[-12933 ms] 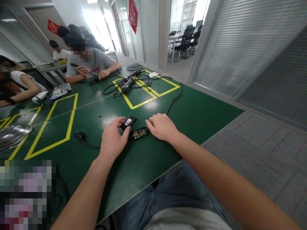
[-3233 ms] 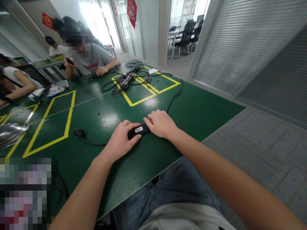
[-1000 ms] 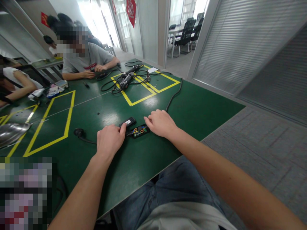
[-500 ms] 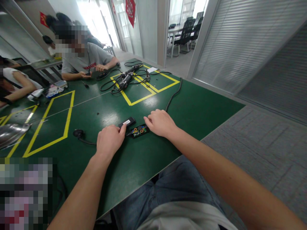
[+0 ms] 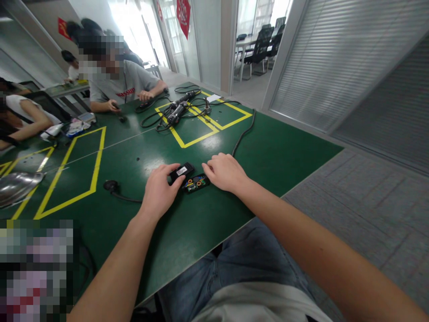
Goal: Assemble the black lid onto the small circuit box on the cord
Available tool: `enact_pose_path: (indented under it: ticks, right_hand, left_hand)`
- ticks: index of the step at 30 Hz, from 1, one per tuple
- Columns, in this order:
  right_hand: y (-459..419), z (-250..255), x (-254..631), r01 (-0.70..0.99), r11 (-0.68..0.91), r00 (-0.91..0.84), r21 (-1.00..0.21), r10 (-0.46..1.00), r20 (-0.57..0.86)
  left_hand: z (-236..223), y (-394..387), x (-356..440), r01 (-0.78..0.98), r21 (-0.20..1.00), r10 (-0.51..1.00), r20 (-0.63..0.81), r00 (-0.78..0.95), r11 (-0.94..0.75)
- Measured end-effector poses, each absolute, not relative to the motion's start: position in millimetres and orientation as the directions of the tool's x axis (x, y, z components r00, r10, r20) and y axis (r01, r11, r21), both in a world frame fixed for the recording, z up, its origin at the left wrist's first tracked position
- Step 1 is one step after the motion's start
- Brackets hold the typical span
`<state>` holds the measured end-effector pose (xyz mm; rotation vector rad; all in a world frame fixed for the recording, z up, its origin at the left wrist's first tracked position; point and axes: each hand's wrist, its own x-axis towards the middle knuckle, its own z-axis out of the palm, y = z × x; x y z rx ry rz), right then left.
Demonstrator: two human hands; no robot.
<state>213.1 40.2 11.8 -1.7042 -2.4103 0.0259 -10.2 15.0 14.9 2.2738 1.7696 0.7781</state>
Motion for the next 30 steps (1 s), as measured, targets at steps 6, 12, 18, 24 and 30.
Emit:
enact_pose_path:
  ticks: [6, 12, 18, 24, 30]
  right_hand:
    - [38.7, 13.0, 211.4, 0.934, 0.340, -0.325, -0.112, 0.936, 0.135]
    - [39.0, 13.5, 211.7, 0.935, 0.340, -0.327, -0.105, 0.937, 0.127]
    - [39.1, 13.4, 212.3, 0.933, 0.343, -0.328, -0.108, 0.935, 0.131]
    - [39.2, 11.5, 213.0, 0.930, 0.350, -0.333, -0.114, 0.931, 0.149]
    - [39.5, 10.2, 213.5, 0.927, 0.356, -0.336, -0.120, 0.929, 0.157]
  left_hand:
    - [18.1, 6.8, -5.7, 0.723, 0.463, 0.857, 0.319, 0.404, -0.513]
    - [21.1, 5.7, -5.5, 0.712, 0.500, 0.868, 0.230, 0.440, -0.494]
    - [22.9, 5.5, -4.1, 0.714, 0.520, 0.881, 0.212, 0.423, -0.468]
    - [21.9, 5.2, -3.5, 0.714, 0.519, 0.880, 0.214, 0.423, -0.470]
    - [22.5, 4.3, -3.0, 0.722, 0.503, 0.878, 0.208, 0.432, -0.475]
